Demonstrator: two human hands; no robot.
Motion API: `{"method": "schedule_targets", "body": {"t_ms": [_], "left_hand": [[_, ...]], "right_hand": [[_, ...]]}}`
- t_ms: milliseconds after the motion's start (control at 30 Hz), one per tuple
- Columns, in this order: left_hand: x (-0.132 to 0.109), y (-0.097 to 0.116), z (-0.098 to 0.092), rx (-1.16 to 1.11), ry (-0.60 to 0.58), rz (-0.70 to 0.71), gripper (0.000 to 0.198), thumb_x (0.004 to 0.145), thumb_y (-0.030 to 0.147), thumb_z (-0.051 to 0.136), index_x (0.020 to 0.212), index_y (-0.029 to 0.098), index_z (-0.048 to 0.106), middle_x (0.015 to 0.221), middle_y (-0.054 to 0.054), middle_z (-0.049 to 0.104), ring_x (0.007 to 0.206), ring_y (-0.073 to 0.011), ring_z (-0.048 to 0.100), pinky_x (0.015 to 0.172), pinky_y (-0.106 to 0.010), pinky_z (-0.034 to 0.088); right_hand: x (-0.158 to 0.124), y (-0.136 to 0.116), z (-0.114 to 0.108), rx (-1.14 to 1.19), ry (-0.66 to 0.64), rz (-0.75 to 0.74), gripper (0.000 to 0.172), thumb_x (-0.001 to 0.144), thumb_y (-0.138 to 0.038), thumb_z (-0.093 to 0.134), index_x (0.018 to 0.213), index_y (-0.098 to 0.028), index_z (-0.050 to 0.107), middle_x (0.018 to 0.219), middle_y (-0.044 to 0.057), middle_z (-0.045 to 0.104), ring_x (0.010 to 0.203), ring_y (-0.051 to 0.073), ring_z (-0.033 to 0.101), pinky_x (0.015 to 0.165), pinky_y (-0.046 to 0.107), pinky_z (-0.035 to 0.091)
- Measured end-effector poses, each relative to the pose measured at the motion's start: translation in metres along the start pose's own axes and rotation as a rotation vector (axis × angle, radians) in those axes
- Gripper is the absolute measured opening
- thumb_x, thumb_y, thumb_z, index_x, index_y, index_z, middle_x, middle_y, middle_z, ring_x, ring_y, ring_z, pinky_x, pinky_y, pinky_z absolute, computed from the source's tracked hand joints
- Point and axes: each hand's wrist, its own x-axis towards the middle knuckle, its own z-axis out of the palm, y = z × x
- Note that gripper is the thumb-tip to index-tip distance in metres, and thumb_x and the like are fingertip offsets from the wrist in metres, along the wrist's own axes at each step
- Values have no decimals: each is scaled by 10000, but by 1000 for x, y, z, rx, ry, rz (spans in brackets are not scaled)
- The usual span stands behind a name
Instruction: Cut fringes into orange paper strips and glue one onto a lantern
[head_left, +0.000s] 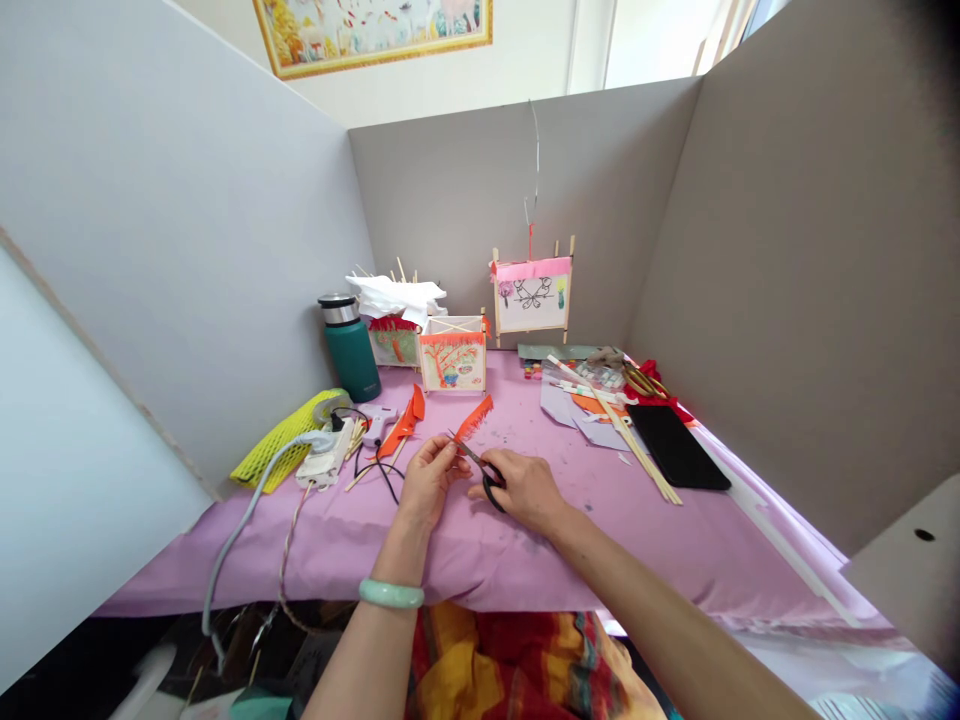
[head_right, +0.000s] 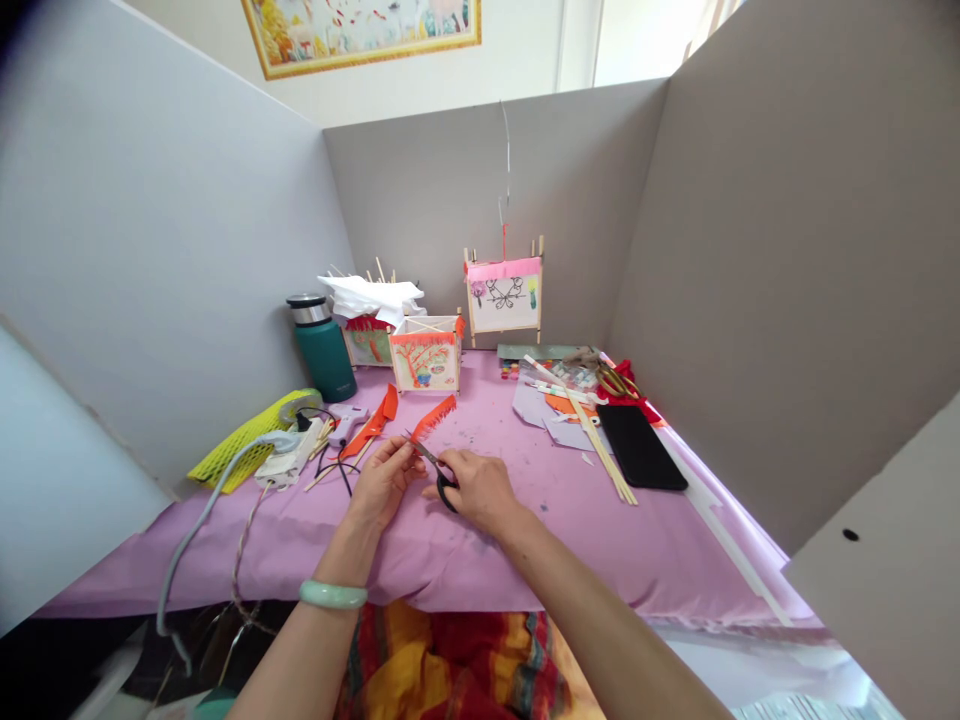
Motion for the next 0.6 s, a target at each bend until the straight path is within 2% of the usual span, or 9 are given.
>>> {"method": "schedule_targets", "body": {"t_ms": [600], "left_hand": [[0, 0, -1, 31, -28, -14, 268, 625, 281, 778, 719, 135, 573, 587, 6, 625, 520, -107, 582, 527, -234, 495]], "right_hand": [[0, 2, 0, 5, -9, -12, 303, 851, -466, 567, 987, -197, 591, 857, 39, 686, 753, 171, 632, 647, 243, 385]]}}
